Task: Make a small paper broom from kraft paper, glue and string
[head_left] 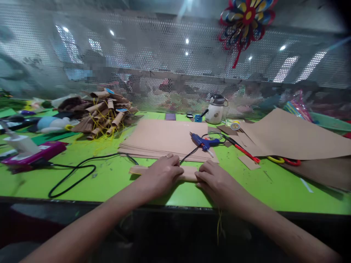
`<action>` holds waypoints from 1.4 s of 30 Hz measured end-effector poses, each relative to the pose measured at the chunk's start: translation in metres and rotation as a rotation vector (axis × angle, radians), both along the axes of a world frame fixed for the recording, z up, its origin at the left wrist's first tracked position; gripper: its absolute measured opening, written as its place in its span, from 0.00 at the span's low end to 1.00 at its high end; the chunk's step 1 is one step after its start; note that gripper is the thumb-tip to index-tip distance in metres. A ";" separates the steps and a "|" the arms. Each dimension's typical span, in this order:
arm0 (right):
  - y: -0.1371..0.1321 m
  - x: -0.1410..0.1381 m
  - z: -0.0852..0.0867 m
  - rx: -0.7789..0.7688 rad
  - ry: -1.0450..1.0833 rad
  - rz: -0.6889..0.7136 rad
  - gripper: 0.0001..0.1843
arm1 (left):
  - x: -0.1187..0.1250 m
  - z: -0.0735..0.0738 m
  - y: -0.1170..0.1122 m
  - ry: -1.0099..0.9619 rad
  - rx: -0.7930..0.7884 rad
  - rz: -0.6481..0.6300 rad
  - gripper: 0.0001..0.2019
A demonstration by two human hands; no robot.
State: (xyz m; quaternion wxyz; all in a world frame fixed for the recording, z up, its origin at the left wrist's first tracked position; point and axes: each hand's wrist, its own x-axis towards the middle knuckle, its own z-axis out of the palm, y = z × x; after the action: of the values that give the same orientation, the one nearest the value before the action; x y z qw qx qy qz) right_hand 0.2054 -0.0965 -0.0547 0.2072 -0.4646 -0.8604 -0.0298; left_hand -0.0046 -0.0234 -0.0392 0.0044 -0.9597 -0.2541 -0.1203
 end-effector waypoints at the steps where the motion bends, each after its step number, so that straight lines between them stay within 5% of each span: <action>1: 0.002 0.001 0.000 -0.005 -0.005 -0.001 0.04 | 0.000 -0.001 0.000 -0.014 -0.003 0.002 0.14; 14: 0.014 0.003 0.000 -0.024 -0.060 -0.046 0.06 | -0.002 -0.012 -0.007 0.032 0.213 -0.009 0.05; 25: -0.012 -0.004 0.008 -0.114 -0.060 -0.030 0.09 | -0.015 -0.003 -0.014 0.016 0.020 -0.072 0.06; 36: -0.015 -0.006 -0.003 -0.018 0.071 -0.019 0.03 | -0.012 -0.001 -0.011 -0.022 0.015 -0.054 0.10; 42: -0.009 -0.003 -0.008 -0.002 0.096 0.031 0.08 | -0.009 0.004 -0.017 -0.044 0.036 -0.012 0.09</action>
State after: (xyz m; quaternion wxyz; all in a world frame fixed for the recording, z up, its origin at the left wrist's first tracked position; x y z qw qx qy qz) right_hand 0.2026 -0.1052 -0.0624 0.2483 -0.4521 -0.8567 -0.0035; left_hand -0.0136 -0.0404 -0.0354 0.0154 -0.9580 -0.2462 -0.1461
